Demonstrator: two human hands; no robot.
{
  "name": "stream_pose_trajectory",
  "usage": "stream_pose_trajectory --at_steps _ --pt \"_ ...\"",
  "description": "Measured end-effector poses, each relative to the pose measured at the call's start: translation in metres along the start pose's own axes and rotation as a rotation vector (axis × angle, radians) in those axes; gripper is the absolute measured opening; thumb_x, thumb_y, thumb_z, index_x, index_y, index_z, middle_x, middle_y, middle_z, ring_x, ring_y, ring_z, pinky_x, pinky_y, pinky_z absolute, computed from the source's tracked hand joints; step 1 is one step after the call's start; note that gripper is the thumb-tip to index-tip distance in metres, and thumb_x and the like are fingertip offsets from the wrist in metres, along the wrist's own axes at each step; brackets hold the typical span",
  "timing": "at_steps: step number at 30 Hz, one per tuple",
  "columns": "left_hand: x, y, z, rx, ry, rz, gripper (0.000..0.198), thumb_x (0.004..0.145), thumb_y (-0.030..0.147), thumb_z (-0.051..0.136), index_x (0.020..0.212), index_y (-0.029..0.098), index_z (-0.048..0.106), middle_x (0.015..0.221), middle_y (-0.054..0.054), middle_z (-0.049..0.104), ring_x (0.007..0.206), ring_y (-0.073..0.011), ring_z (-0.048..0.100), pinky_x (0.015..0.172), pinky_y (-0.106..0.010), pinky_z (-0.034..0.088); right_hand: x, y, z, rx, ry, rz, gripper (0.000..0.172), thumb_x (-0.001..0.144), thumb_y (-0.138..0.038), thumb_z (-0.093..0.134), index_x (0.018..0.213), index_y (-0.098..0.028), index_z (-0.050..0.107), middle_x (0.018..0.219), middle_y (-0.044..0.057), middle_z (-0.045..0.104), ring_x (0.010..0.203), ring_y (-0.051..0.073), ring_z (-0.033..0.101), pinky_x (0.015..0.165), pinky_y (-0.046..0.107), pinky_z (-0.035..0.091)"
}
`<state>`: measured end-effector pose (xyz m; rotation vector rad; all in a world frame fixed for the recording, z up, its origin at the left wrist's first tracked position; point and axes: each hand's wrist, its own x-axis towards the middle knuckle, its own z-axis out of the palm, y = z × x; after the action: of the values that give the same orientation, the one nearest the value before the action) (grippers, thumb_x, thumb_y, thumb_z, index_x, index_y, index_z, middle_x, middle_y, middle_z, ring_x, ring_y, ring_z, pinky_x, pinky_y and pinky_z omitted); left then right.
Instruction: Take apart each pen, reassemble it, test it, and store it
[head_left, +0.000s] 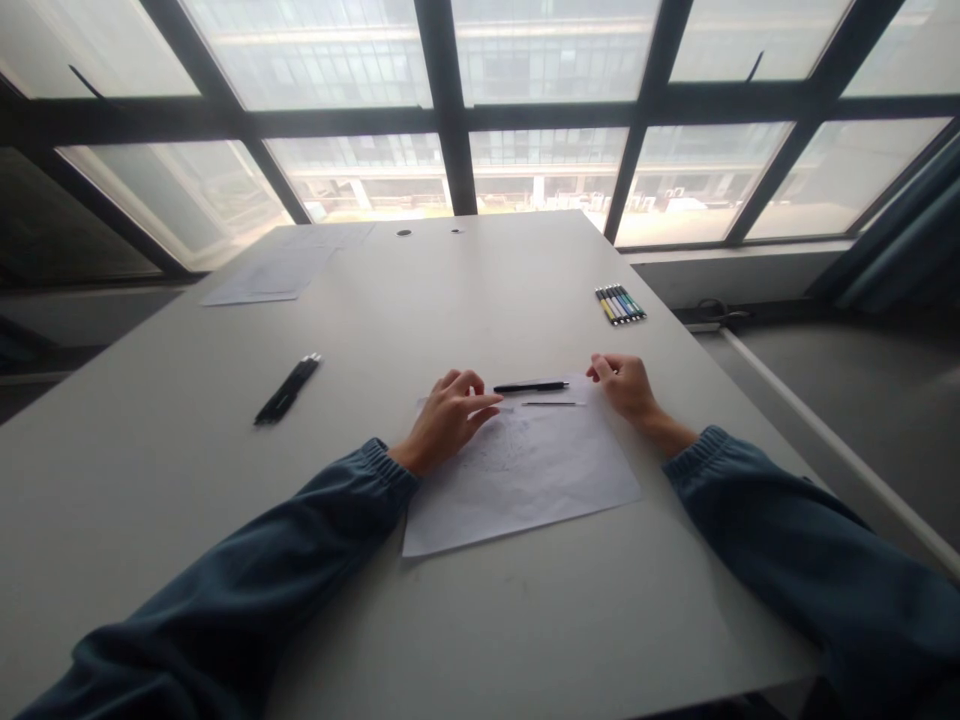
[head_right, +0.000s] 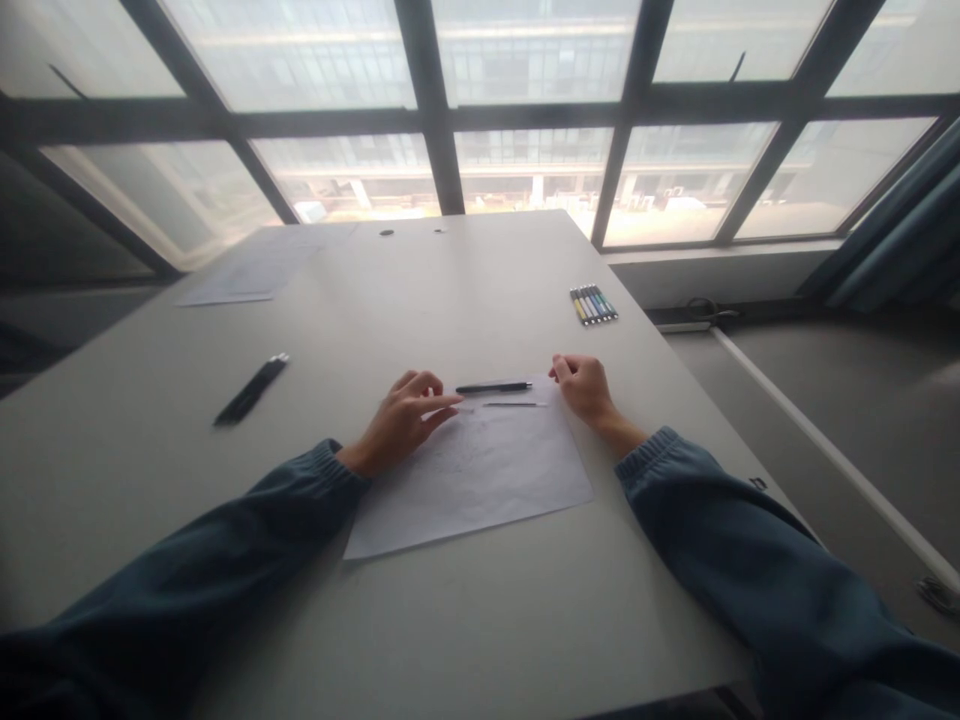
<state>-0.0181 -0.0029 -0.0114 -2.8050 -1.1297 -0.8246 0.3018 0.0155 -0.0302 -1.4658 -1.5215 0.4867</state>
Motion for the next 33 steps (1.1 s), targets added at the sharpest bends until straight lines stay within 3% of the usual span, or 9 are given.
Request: stream_pose_trajectory --at_steps 4,7,11,15,25,33 --pt "0.000 0.002 -0.001 0.034 -0.047 0.024 0.018 0.095 0.035 0.062 0.103 0.032 0.078 0.098 -0.007 0.061 0.090 -0.0208 0.050 0.082 -0.035 0.044 -0.004 -0.003 0.001 -0.053 -0.008 -0.088 0.041 0.094 -0.041 0.051 0.066 -0.017 0.071 0.062 0.005 0.068 0.061 0.018 0.061 0.062 0.030 0.043" --pt "0.000 0.004 -0.001 0.046 -0.076 0.059 0.018 0.097 0.034 0.060 0.099 0.032 0.078 0.098 -0.006 0.061 0.090 -0.0203 0.051 0.083 -0.035 0.043 -0.008 -0.008 0.001 -0.105 -0.047 -0.261 0.033 0.095 -0.036 0.053 0.072 -0.018 0.070 0.071 0.005 0.067 0.067 0.018 0.059 0.065 0.030 0.043" --pt "0.000 0.003 0.000 0.054 -0.073 0.073 0.017 0.096 0.032 0.061 0.093 0.028 0.077 0.098 -0.006 0.061 0.092 -0.0211 0.052 0.084 -0.036 0.043 -0.014 -0.017 -0.001 -0.149 -0.165 -0.474 0.018 0.094 -0.029 0.059 0.083 -0.020 0.070 0.079 0.005 0.066 0.075 0.019 0.059 0.072 0.032 0.046" --pt "0.000 0.003 0.000 0.043 -0.085 0.071 0.016 0.095 0.028 0.061 0.090 0.025 0.075 0.099 -0.007 0.062 0.093 -0.0215 0.053 0.086 -0.037 0.045 -0.020 -0.022 -0.001 -0.228 -0.274 -0.598 0.011 0.093 -0.024 0.061 0.088 -0.022 0.071 0.089 0.006 0.068 0.088 0.022 0.060 0.079 0.034 0.049" --pt "0.001 0.007 -0.002 0.014 -0.043 0.051 0.017 0.098 0.025 0.055 0.093 0.022 0.070 0.102 -0.007 0.065 0.094 -0.0211 0.054 0.085 -0.035 0.048 -0.024 -0.025 0.000 -0.395 -0.410 -0.627 0.009 0.092 -0.018 0.063 0.086 -0.021 0.069 0.091 0.006 0.068 0.089 0.022 0.060 0.077 0.033 0.048" --pt "0.003 0.010 -0.005 -0.096 0.028 0.024 0.014 0.098 0.025 0.055 0.093 0.021 0.068 0.096 -0.005 0.072 0.089 -0.0193 0.059 0.086 -0.034 0.049 -0.025 -0.029 0.001 -0.367 -0.366 -0.651 0.013 0.097 -0.019 0.056 0.087 -0.020 0.065 0.090 0.007 0.065 0.088 0.022 0.058 0.076 0.033 0.046"
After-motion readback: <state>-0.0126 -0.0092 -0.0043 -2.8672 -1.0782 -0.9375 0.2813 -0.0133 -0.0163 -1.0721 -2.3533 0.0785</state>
